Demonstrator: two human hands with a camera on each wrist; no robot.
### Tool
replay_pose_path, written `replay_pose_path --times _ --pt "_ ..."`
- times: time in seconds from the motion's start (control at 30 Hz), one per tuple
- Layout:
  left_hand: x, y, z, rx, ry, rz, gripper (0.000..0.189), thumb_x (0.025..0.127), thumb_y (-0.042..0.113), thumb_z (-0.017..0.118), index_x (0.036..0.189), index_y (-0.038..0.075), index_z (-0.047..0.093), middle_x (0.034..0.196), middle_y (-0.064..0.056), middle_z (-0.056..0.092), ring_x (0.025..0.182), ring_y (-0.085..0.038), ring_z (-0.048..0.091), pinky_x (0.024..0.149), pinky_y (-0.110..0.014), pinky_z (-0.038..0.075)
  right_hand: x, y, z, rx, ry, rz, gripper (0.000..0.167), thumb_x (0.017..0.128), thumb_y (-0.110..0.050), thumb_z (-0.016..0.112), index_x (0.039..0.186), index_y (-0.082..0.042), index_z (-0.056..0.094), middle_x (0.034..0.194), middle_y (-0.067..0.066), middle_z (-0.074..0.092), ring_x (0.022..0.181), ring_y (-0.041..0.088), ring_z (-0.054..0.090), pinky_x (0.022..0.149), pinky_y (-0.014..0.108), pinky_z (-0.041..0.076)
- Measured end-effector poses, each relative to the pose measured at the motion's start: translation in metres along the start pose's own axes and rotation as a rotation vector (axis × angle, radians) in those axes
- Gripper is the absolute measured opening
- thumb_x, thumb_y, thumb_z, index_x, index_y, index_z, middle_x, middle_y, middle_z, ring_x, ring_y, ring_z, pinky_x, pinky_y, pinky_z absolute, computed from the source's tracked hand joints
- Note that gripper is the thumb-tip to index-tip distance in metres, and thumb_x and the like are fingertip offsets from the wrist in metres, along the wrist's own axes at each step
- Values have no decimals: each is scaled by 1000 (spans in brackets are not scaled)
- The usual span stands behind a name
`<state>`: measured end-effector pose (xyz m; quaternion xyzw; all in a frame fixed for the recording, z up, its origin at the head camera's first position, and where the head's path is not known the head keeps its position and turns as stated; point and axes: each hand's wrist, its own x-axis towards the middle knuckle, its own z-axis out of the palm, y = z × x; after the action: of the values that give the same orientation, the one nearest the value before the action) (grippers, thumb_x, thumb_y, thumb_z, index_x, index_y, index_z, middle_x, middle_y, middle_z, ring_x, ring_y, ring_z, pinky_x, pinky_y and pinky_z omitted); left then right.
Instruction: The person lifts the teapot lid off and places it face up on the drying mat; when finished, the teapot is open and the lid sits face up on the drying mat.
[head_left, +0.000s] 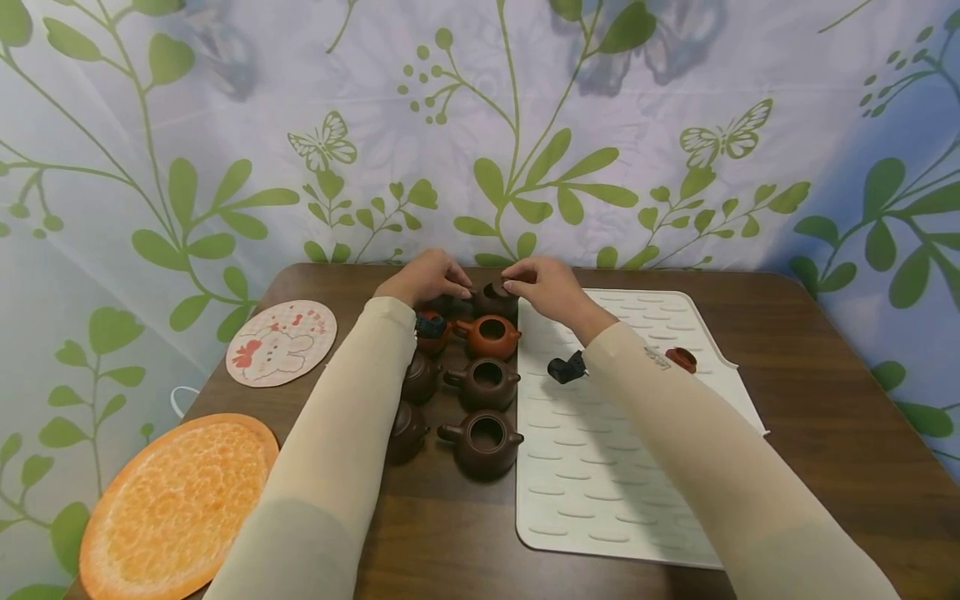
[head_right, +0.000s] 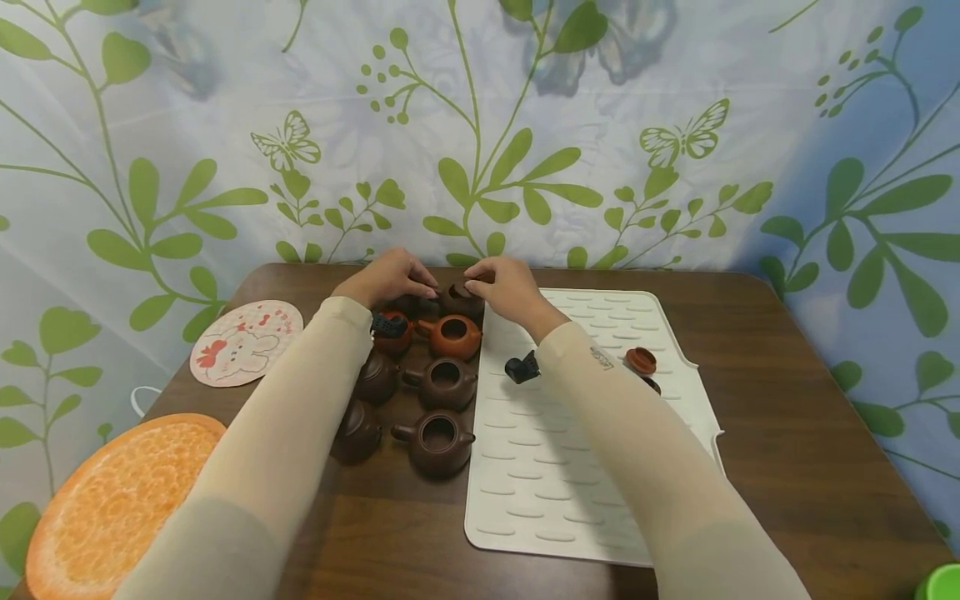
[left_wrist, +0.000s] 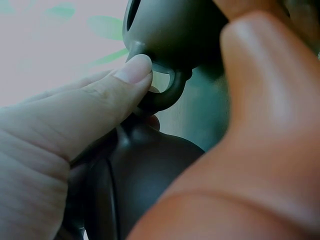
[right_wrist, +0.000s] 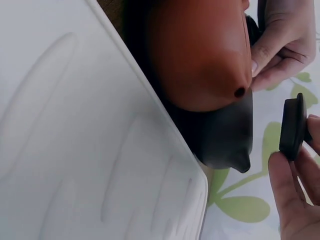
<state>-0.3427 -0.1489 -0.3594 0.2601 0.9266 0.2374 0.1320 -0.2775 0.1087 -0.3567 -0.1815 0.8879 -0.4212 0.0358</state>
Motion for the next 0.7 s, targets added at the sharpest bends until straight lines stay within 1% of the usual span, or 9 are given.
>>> replay_pose_path --times 0.1,0.23,0.33,0.43,0.53,0.63,0.7 --pt "-1 1 0 -9 0 -1 22 98 19 80 117 8 82 115 -6 76 108 -24 68 96 -41 53 -2 4 -3 55 -31 0 36 109 -17 64 143 -7 65 137 11 66 122 30 62 98 49 51" --pt "-2 2 0 -7 -1 6 21 98 19 80 116 8 83 114 -6 76 107 -24 68 97 -42 53 -4 11 -6 118 -71 -11 42 110 -13 60 153 -13 58 146 10 60 125 30 61 102 53 49" --pt "-3 3 0 -6 0 10 21 97 19 80 115 8 83 113 -5 77 106 -23 68 97 -42 53 -7 15 -7 166 -103 -15 44 112 -11 56 155 -20 57 151 7 55 125 28 62 106 54 46" --pt "-3 3 0 -9 0 8 20 97 18 80 115 8 83 112 -6 77 106 -23 69 97 -42 53 -10 18 -9 212 -140 -23 44 113 -11 52 155 -22 57 153 6 52 126 28 62 110 55 43" --pt "-3 3 0 -5 -2 9 21 98 19 80 115 8 83 113 -6 77 106 -23 68 96 -42 53 -13 19 -10 232 -149 -20 45 111 -13 56 154 -23 57 153 6 51 129 27 59 109 56 43" --pt "-4 3 0 4 -1 8 21 98 19 80 116 8 83 114 -6 76 107 -24 68 97 -42 53 -16 20 -13 254 -142 -14 50 106 -15 66 154 -23 57 153 6 49 133 26 55 108 56 44" --pt "-4 3 0 7 2 3 22 98 20 80 116 8 82 115 -7 76 109 -25 68 98 -43 52 -17 21 -16 263 -128 -12 53 102 -14 73 152 -21 58 151 7 50 136 26 53 107 54 45"
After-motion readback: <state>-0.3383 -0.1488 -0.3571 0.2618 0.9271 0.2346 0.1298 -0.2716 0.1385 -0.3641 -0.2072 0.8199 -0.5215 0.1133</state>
